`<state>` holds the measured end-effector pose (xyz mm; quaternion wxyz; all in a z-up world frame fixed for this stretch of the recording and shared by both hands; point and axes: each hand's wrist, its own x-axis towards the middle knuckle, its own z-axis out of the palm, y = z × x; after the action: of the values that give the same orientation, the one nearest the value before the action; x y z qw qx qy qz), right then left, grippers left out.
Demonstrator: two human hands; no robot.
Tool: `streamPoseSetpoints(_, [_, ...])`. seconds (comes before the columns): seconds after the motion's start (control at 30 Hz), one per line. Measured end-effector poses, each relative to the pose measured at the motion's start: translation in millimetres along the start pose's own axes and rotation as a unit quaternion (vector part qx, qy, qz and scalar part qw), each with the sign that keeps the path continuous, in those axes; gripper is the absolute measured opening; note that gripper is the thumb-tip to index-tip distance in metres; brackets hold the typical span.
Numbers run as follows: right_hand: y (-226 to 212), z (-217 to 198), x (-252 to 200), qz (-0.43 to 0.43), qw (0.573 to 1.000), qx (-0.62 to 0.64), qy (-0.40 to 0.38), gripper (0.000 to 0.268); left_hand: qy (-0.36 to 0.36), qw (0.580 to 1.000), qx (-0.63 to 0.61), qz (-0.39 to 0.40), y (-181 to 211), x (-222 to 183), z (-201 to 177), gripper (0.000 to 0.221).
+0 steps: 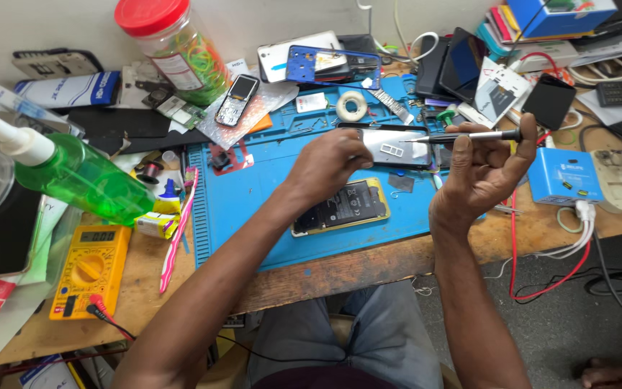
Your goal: The person uses a screwdriver to remove screws from the back of a disassembled smartphone. They then use a plastic pry tool to separate the back cover from the phone's frame. The person also briefly handles a second phone that rings during the process.
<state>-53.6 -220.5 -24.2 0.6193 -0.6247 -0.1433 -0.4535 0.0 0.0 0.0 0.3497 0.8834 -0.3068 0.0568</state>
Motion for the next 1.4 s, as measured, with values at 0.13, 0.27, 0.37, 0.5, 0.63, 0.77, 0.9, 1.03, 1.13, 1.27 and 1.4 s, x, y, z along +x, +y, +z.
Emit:
streamPoseSetpoints(0.13, [15.8,0.4,-8.2,-0.006,1.000,-0.017,-0.002,0.061,0.005,0.998,0.020,0.059,-9.8,39.2,39.1,0.014])
streamPoseSetpoints(0.27, [21.7,0.2,-8.6,0.000,1.000,0.002,-0.017,0.062,0.009,0.996,-0.036,0.083,-27.7,44.8,37.7,0.024])
streamPoseSetpoints(0.37, [16.1,9.1,-13.2,0.014,0.997,0.015,-0.073,0.064,0.012,0.994,-0.094,0.051,-49.5,17.4,-3.3,0.026])
streamPoseSetpoints(0.5, [-11.6,42.4,-24.4,0.009,0.970,-0.021,-0.243,0.062,-0.079,0.987,-0.116,-0.082,-64.5,-32.9,-57.4,0.018])
streamPoseSetpoints(0.63, [-33.1,85.0,-27.6,-0.033,0.931,-0.018,-0.364,0.062,-0.143,0.973,-0.142,-0.112,-78.4,-58.2,-65.0,0.019])
streamPoseSetpoints(0.77, [-30.5,109.6,-27.1,-0.052,0.923,-0.034,-0.380,0.059,-0.178,0.950,-0.236,-0.098,-105.6,-58.5,-50.2,0.020])
streamPoseSetpoints(0.9, [-23.5,117.1,-34.2,-0.038,0.923,-0.037,-0.382,0.059,-0.173,0.942,-0.280,-0.062,-117.7,-61.3,-43.8,0.020])
streamPoseSetpoints(1.03, [-21.4,115.8,-38.2,-0.040,0.916,-0.043,-0.396,0.059,-0.175,0.945,-0.262,-0.093,-114.0,-59.8,-45.1,0.019])
streamPoseSetpoints(1.13, [-20.9,117.3,-37.8,-0.039,0.915,-0.050,-0.397,0.059,-0.170,0.949,-0.247,-0.097,-108.0,-59.4,-49.1,0.018])
streamPoseSetpoints(1.27, [-21.2,116.3,-37.9,-0.035,0.914,-0.047,-0.401,0.059,-0.162,0.951,-0.240,-0.104,-105.4,-60.2,-50.3,0.020])
streamPoseSetpoints(1.4, [-20.8,115.7,-39.3,-0.038,0.916,-0.051,-0.396,0.059,-0.169,0.951,-0.239,-0.101,-108.2,-59.7,-47.6,0.018])
